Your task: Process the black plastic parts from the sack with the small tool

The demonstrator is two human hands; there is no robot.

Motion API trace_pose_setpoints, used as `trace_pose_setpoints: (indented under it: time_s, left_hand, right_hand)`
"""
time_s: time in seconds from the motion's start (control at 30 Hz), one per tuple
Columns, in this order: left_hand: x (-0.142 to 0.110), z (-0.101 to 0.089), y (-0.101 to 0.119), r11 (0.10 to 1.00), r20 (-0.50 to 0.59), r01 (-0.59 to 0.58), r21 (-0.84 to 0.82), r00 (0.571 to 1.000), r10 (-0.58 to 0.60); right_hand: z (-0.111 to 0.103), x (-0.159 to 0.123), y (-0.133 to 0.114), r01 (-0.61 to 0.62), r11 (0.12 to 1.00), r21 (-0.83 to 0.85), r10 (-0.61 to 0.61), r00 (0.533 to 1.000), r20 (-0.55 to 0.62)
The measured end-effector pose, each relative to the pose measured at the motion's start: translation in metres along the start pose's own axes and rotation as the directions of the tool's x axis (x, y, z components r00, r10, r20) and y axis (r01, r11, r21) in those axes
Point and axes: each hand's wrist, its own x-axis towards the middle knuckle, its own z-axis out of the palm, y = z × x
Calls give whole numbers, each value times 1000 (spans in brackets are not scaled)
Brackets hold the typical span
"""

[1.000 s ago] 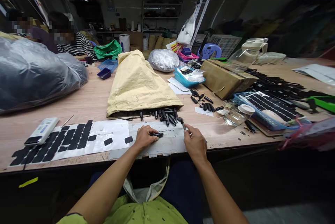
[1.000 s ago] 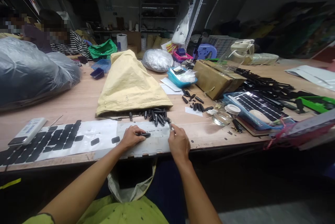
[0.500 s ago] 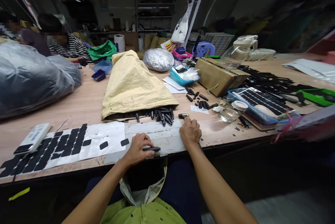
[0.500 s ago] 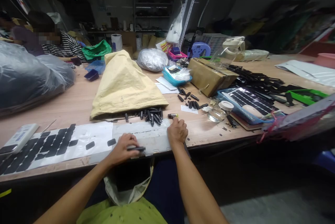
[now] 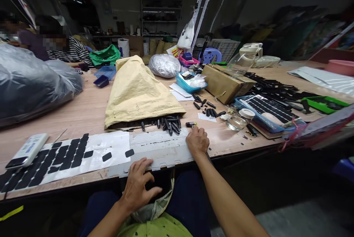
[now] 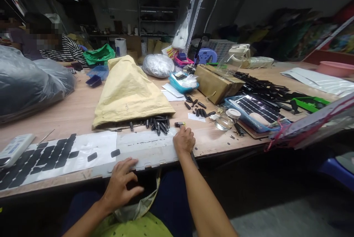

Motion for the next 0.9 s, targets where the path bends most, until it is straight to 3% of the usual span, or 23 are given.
trace_pose_setpoints:
  time_s: [0.1, 0.17, 0.23, 0.33, 0.43, 0.5, 0.57, 0.67, 0.77, 0.9]
  left_hand:
    - [41, -14, -1, 973, -144, 219, -68, 963, -227]
    - [81, -23, -10, 925, -219, 371, -84, 899, -380]
    - [123, -30, -23, 846, -260, 526, -91, 807, -530]
    - [170, -35, -40, 742, -219, 668, -45, 718, -660]
    - [182, -35, -47, 698, -134, 716, 11, 693, -709]
    - [171, -33, -46, 724, -130, 689, 30, 721, -680]
    - [151, -30, -42, 817, -114, 576, 16, 813, -571]
    - [117, -22, -34, 946, 9, 318, -69, 948, -318]
    - [99, -13, -27, 983, 57, 171, -71, 984, -168]
    - [97, -10, -25, 990, 52, 134, -53, 990, -131]
  right_hand:
    - [0, 0, 0, 9, 1000, -5, -9, 1000, -7]
    - [1, 1, 0, 10, 1000, -3, -10, 1000, -10]
    - [1, 1, 0, 7, 1000, 1, -7, 1000, -11]
    - [1, 2, 0, 3, 1000, 0, -3, 1000, -10]
    - [0, 3, 0, 11, 1000, -8, -11, 1000, 1]
    - [-1, 3, 0, 8, 1000, -11, -7, 1000, 6]
    - [-1, 2, -1, -2, 1000, -9, 2, 1000, 6]
    - [-1, 0, -1, -9, 1000, 5, 9, 1000, 2]
    - [-2, 1, -1, -26, 999, 33, 26, 1000, 10]
    - [-13, 9, 2, -114, 985, 126, 98, 987, 128]
